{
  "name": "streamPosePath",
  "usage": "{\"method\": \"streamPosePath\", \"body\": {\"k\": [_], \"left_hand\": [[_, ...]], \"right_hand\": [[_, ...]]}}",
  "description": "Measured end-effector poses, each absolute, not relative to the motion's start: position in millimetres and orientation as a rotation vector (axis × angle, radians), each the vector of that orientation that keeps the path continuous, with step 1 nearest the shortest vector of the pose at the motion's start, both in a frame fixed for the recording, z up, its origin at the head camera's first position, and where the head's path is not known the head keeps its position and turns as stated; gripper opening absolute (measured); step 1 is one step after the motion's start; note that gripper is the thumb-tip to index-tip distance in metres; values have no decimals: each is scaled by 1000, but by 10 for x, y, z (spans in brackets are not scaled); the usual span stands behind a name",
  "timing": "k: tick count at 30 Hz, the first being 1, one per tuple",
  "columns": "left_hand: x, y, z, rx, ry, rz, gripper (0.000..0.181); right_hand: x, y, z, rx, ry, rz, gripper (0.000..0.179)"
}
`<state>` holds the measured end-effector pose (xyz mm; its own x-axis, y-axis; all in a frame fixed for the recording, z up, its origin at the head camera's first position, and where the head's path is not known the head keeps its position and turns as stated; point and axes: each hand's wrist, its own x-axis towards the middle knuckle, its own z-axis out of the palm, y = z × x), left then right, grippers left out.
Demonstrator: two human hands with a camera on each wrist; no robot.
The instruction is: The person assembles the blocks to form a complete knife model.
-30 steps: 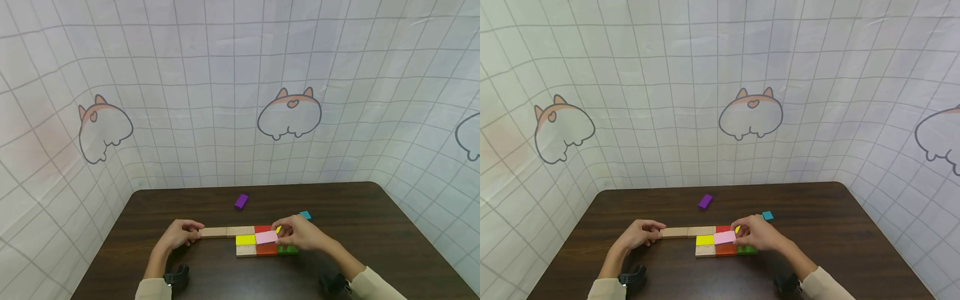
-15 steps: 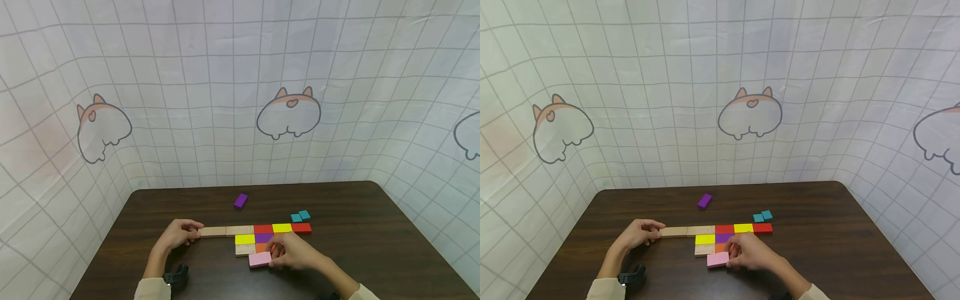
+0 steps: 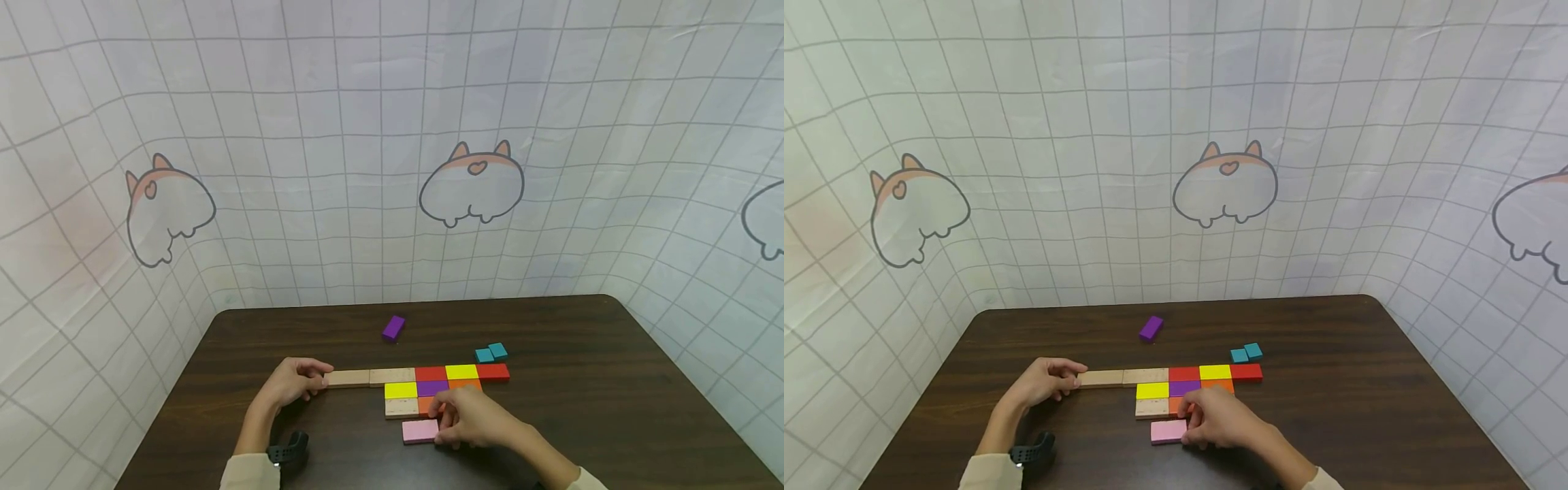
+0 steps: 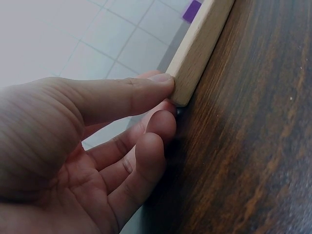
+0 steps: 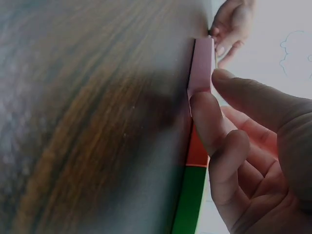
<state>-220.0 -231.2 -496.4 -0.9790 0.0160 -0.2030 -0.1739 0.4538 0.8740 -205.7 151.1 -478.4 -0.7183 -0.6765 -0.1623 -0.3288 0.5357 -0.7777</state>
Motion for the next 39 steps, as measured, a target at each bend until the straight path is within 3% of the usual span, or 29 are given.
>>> {"method": "streamPosePath", "body": {"k": [10, 39], "left_hand": [[-2191, -2309, -4957, -124, 2538, 1531, 23], [-2182, -2315, -4955, -115, 2522, 1543, 23]], "right_hand": [[-2067, 1501, -4810, -876, 2293, -1064, 11], [-2106, 1237, -4822, -915, 2341, -1022, 12]]}}
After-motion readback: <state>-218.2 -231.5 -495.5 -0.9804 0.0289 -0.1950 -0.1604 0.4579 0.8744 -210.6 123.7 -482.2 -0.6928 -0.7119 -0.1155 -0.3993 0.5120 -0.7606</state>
